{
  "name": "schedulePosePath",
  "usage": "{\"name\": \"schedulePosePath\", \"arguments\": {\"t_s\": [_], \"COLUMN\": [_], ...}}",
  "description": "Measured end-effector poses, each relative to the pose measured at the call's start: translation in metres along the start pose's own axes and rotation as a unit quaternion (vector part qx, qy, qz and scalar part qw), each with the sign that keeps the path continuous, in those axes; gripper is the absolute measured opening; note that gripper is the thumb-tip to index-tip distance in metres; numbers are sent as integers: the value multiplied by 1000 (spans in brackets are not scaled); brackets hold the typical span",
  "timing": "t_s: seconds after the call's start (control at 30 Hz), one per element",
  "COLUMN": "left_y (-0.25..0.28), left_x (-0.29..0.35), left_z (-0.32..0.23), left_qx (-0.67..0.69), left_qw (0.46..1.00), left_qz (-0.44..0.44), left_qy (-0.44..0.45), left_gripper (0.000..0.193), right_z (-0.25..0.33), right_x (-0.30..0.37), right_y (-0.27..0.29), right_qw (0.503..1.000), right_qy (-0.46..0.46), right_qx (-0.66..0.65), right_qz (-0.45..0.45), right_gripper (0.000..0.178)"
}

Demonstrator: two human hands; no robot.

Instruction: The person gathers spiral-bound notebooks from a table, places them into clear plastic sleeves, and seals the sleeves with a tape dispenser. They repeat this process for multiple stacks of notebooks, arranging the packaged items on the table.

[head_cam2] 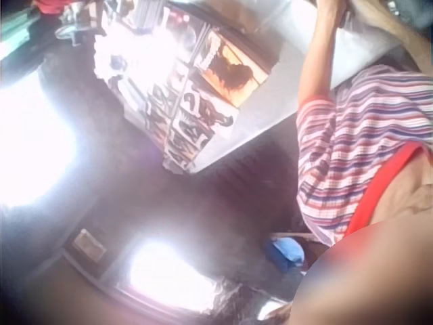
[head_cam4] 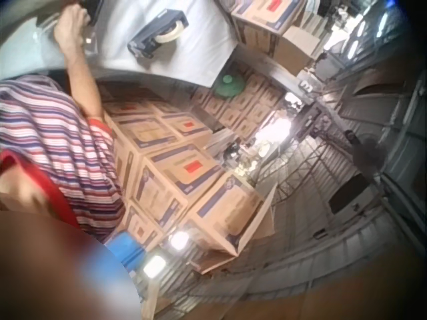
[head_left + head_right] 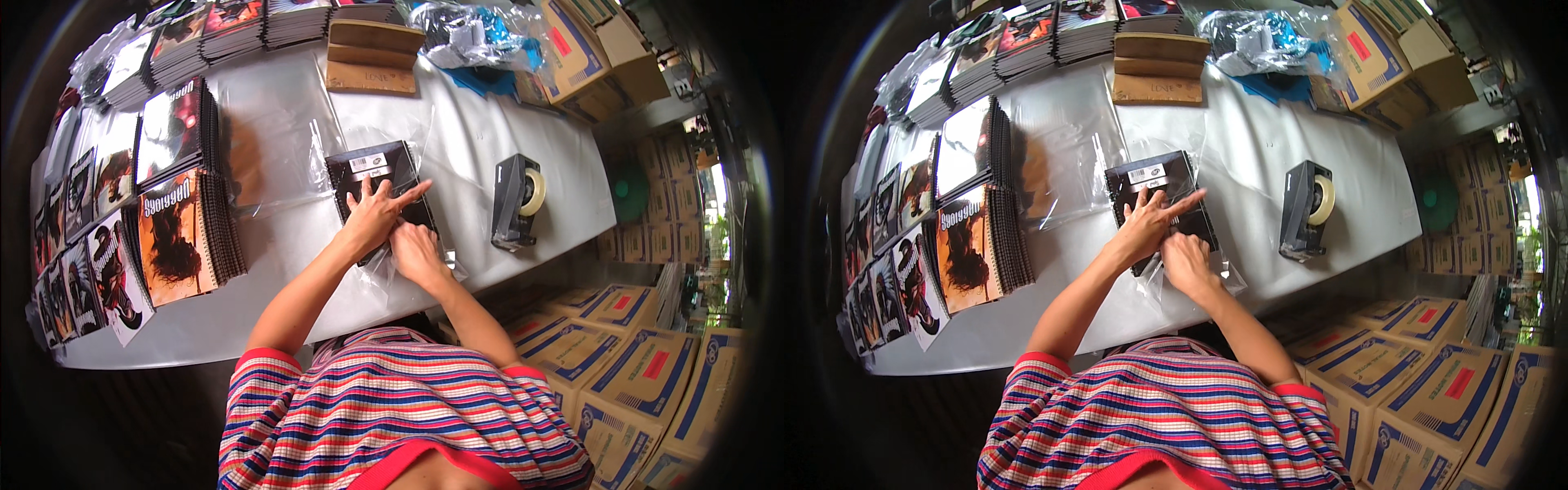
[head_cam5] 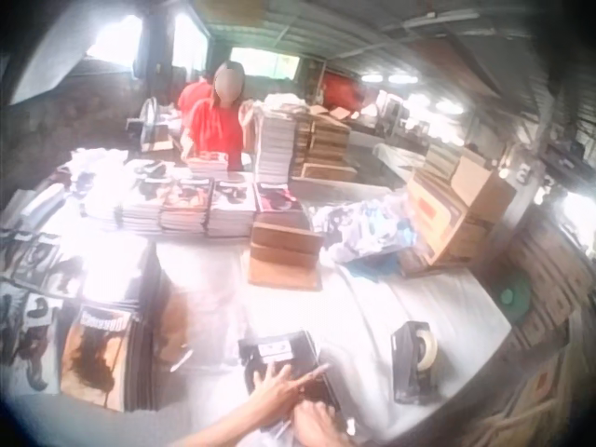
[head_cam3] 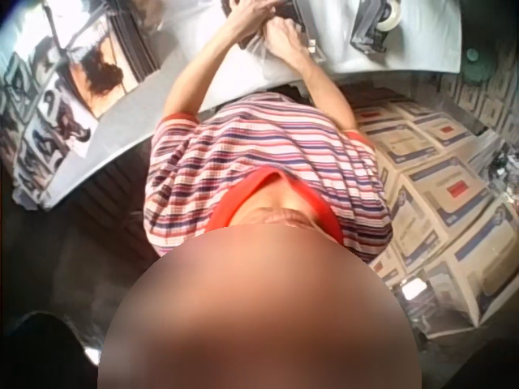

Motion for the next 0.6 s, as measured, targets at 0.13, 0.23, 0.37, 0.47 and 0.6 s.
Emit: {"name": "schedulePosePath", "arguments": {"t_s": [0.13, 0.23, 0.37, 0.47, 0.6], "left_y": [-18, 0, 6, 4, 0], "left_x": [1, 9, 11, 11, 12], "left_z": [22, 13, 10, 12, 13], "left_qx": [41, 117, 109, 83, 82], "left_qw": [996, 988, 991, 994, 994], "left_qz": [-84, -98, -82, -77, -74], "left_qy": [6, 18, 15, 3, 1], "left_gripper": [90, 93, 89, 84, 80], "right_z": [-30, -81, -102, -91, -75], "right_x": [10, -34, -132, -195, -225], "right_y": [31, 50, 55, 77, 133], "right_qw": [916, 848, 874, 825, 769], "right_qy": [197, 91, 109, 251, 409], "right_qx": [-286, -521, -463, -502, -467], "right_qz": [202, 44, -95, 57, -150], "right_gripper": [26, 50, 85, 89, 65]}}
Point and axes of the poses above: each hand's wrist, its own x-axis away from the middle knuckle, its own y-axis out of the back of the hand, z = x × y, the point moved 1 cm from there along -x, towards the middle knuckle, and after that the axes turned 15 degrees about z, right-handed, at the moved point
